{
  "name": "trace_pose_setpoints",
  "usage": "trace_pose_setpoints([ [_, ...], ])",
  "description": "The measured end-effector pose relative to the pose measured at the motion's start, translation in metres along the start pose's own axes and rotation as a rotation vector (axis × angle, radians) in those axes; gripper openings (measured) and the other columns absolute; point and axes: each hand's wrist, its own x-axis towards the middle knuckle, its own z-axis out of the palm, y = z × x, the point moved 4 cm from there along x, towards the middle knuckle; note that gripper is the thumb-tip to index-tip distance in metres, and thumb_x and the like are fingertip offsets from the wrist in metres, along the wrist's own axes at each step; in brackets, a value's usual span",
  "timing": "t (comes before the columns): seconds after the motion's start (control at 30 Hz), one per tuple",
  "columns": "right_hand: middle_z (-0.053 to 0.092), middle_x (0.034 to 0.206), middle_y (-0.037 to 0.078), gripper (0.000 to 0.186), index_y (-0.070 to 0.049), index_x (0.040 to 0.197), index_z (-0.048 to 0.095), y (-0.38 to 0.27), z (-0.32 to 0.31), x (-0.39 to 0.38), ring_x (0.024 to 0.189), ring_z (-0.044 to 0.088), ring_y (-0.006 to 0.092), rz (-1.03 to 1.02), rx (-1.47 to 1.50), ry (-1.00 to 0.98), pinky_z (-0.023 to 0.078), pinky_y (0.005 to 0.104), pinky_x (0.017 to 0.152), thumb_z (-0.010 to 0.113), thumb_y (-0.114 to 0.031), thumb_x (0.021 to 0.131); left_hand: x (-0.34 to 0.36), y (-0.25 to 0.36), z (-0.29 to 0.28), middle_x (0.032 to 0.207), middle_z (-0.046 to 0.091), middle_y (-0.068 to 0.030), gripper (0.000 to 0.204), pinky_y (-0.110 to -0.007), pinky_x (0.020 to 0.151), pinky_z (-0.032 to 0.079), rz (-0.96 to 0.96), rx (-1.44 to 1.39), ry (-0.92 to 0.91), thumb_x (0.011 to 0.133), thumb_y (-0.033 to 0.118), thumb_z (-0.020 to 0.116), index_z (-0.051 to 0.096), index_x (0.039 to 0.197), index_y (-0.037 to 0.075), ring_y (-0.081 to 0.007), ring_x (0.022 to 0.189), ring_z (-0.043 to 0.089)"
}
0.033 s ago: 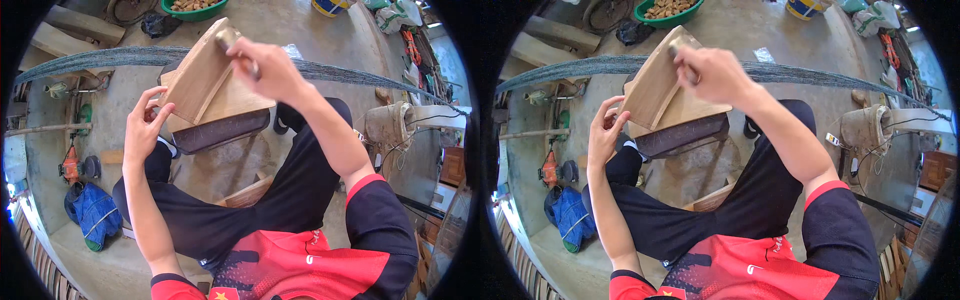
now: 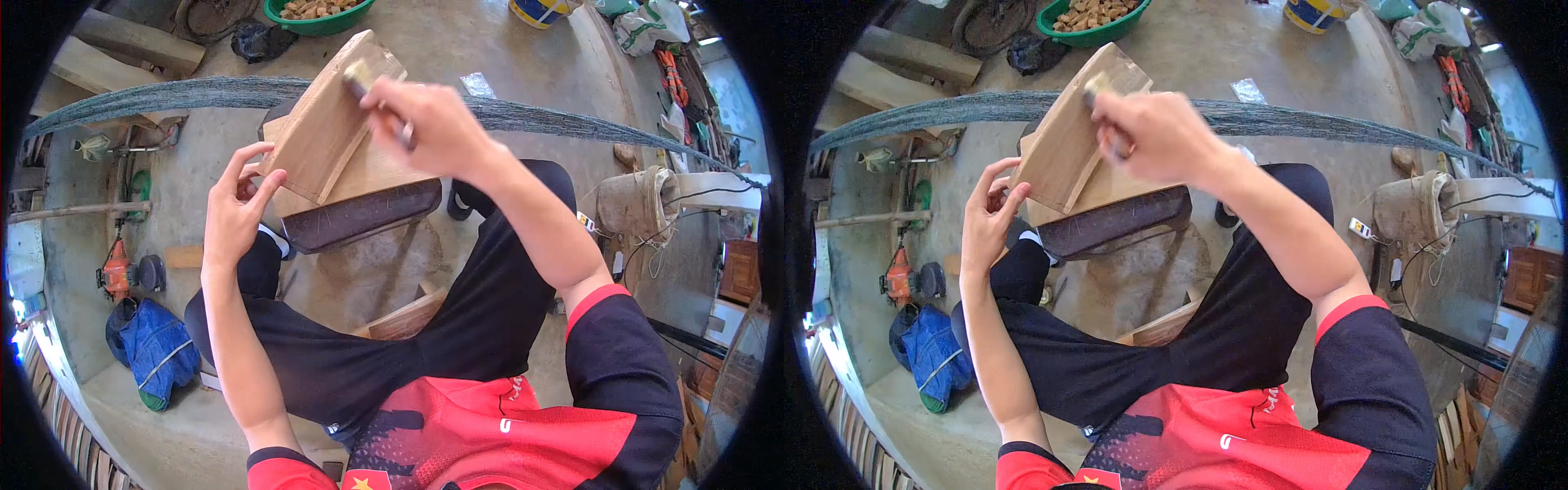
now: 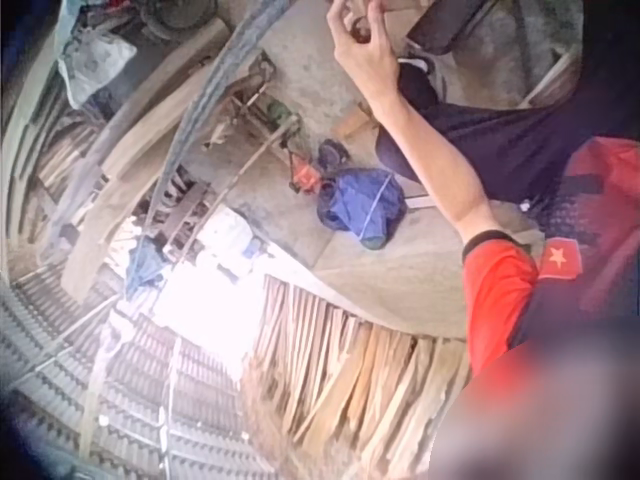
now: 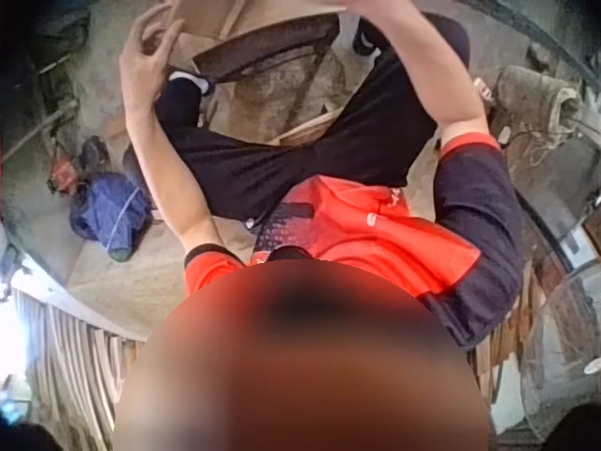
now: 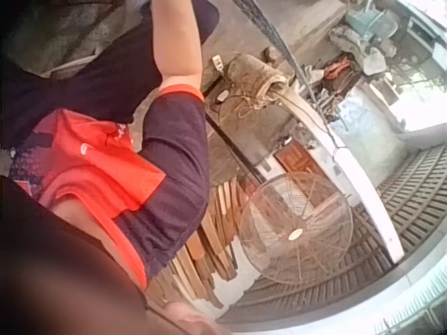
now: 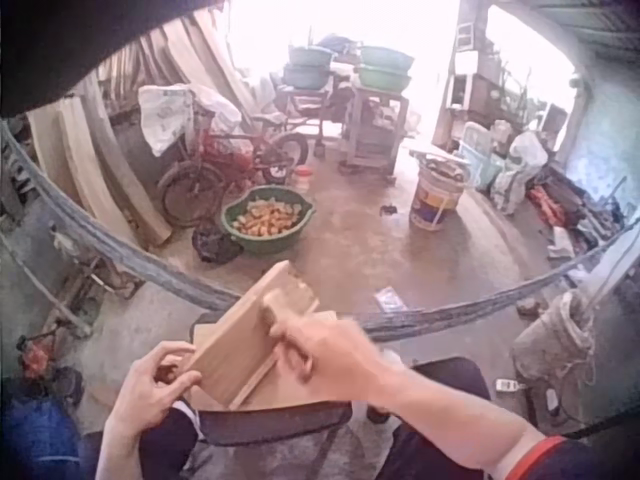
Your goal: Applying a clear finish to a wooden block using a paintbrush.
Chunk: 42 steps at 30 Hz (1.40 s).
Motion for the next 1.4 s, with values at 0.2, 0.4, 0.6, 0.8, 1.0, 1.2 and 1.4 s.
trace_pose_setpoints([
  [0.2,0.069,0.086,0.010,0.023,-0.009,0.106,0.059,-0.056,0.032,-0.019,0.080,0.072,0.0336,-0.255,0.216,-0.331,0.057,0.0466,0.068,0.071,-0.019,0.089,0.003,0.006,0.005,0.088,0.070,0.0010,0.041,-0.023,0.058,0.035,0.009,0.037,0.008,0.099,0.023,0.079,0.065,0.136,0.014,-0.0037,0.064,0.041],
  [0.4,0.075,0.089,0.009,0.015,-0.017,0.109,0.074,-0.028,0.014,-0.010,0.082,0.074,0.0302,-0.106,0.360,-0.249,0.059,0.0396,0.070,0.073,-0.022,0.096,0.001,0.005,0.003,0.086,0.069,-0.0005,0.040,-0.025,0.058,0.036,0.017,0.059,0.014,0.099,0.022,0.079,0.065,0.136,0.015,-0.0044,0.063,0.041],
  [0.6,0.075,0.088,0.008,0.013,-0.016,0.108,0.076,0.023,-0.035,0.009,0.074,0.073,0.0280,0.016,-0.151,0.169,0.059,0.0398,0.066,0.072,-0.024,0.098,0.002,0.010,0.002,0.087,0.071,-0.0021,0.041,-0.026,0.058,0.039,0.043,0.105,0.013,0.098,0.022,0.079,0.065,0.136,0.015,-0.0058,0.062,0.042],
  [0.8,0.071,0.088,0.009,0.016,-0.012,0.109,0.073,-0.010,0.000,0.000,0.079,0.073,0.0304,-0.054,-0.042,0.085,0.059,0.0430,0.067,0.072,-0.021,0.096,-0.002,0.010,-0.001,0.089,0.073,-0.0045,0.043,-0.027,0.058,0.040,0.024,0.148,-0.001,0.097,0.023,0.080,0.064,0.136,0.016,-0.0069,0.060,0.043],
  [1.0,0.071,0.089,0.010,0.015,-0.014,0.108,0.071,-0.064,0.024,-0.019,0.084,0.073,0.0306,-0.222,0.182,-0.309,0.058,0.0435,0.069,0.073,-0.021,0.095,0.000,0.011,0.001,0.089,0.074,-0.0048,0.042,-0.028,0.058,0.041,0.076,0.140,0.014,0.097,0.019,0.079,0.064,0.136,0.016,-0.0075,0.060,0.044],
  [1.2,0.076,0.094,0.009,0.017,-0.016,0.113,0.076,-0.020,0.001,-0.004,0.082,0.073,0.0301,-0.141,0.405,-0.137,0.058,0.0404,0.070,0.073,-0.018,0.096,0.001,0.015,0.003,0.090,0.074,-0.0045,0.042,-0.028,0.058,0.041,0.072,0.157,0.025,0.096,0.019,0.079,0.065,0.136,0.015,-0.0084,0.059,0.045],
  [1.4,0.074,0.089,0.008,0.018,-0.015,0.117,0.076,0.043,-0.039,0.006,0.072,0.069,0.0254,0.141,0.070,0.104,0.056,0.0386,0.069,0.070,-0.023,0.101,-0.001,0.014,0.002,0.090,0.074,-0.0050,0.041,-0.028,0.058,0.042,0.100,0.162,0.064,0.095,0.021,0.080,0.067,0.133,0.014,-0.0093,0.059,0.045],
])
